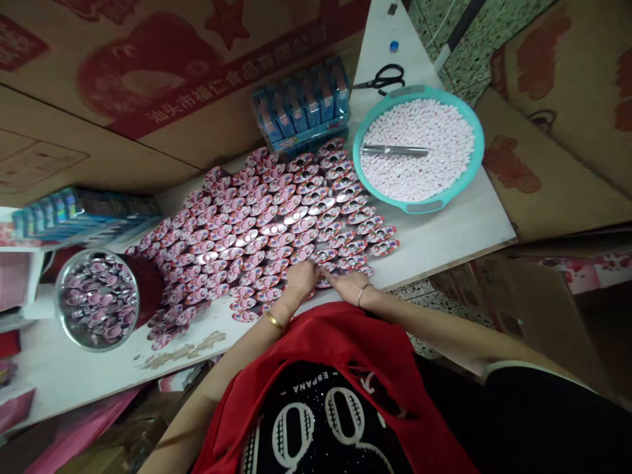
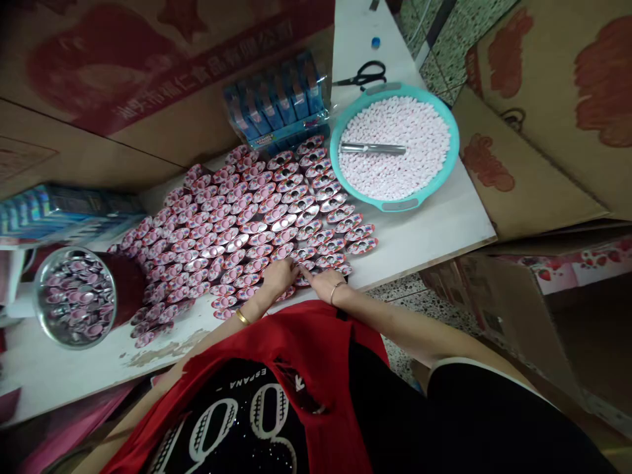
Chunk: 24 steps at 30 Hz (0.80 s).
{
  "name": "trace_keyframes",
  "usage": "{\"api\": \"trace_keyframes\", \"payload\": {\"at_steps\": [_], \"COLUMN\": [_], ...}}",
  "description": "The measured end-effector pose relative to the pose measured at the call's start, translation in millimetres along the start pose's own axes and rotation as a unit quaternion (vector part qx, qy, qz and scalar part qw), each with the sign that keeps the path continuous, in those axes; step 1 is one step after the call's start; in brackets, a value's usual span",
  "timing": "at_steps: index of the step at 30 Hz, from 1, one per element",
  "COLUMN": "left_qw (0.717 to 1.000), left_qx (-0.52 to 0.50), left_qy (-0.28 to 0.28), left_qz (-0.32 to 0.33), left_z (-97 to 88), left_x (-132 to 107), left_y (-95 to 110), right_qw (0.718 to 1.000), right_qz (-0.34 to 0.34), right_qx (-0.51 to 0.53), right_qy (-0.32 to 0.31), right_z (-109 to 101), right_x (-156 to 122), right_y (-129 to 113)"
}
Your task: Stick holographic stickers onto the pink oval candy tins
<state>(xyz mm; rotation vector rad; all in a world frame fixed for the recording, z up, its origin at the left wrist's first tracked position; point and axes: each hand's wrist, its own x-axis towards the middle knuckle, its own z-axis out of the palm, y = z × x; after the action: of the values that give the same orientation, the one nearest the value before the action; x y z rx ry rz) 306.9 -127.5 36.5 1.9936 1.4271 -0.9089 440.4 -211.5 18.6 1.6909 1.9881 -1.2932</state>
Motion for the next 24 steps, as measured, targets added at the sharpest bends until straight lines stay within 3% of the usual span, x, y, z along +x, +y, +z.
{"api": "trace_keyframes", "payload": {"at_steps": [5,9,18,24], "left_qw": [0.998,0.996,0.994,0.995], "left_qx": [-0.003,0.002,-0.016,-0.024], "left_qy": [-0.053,-0.089,-0.099,-0.092], "left_qz": [-0.024,-0.026,-0.051,-0.034], "left_z": [-16.8,-25.9,-21.8,-23.7], "left_x": [21.7,32.2,32.6,37.5], "left_y": [-5.0,-7.1,-5.9,-1.8], "right_qw": [0.993,0.991,0.987,0.99], "right_qz": [-0.003,-0.006,0.016,0.031], "right_qx": [-0.067,-0.074,-0.056,-0.044], "right_qy": [-0.102,-0.11,-0.152,-0.134], "right_z": [-17.8,-22.4,-19.9,-20.1], "right_x": [-2.5,-4.1,3.7,6.8], "right_y": [-6.7,-6.9,-6.5,-10.0]}}
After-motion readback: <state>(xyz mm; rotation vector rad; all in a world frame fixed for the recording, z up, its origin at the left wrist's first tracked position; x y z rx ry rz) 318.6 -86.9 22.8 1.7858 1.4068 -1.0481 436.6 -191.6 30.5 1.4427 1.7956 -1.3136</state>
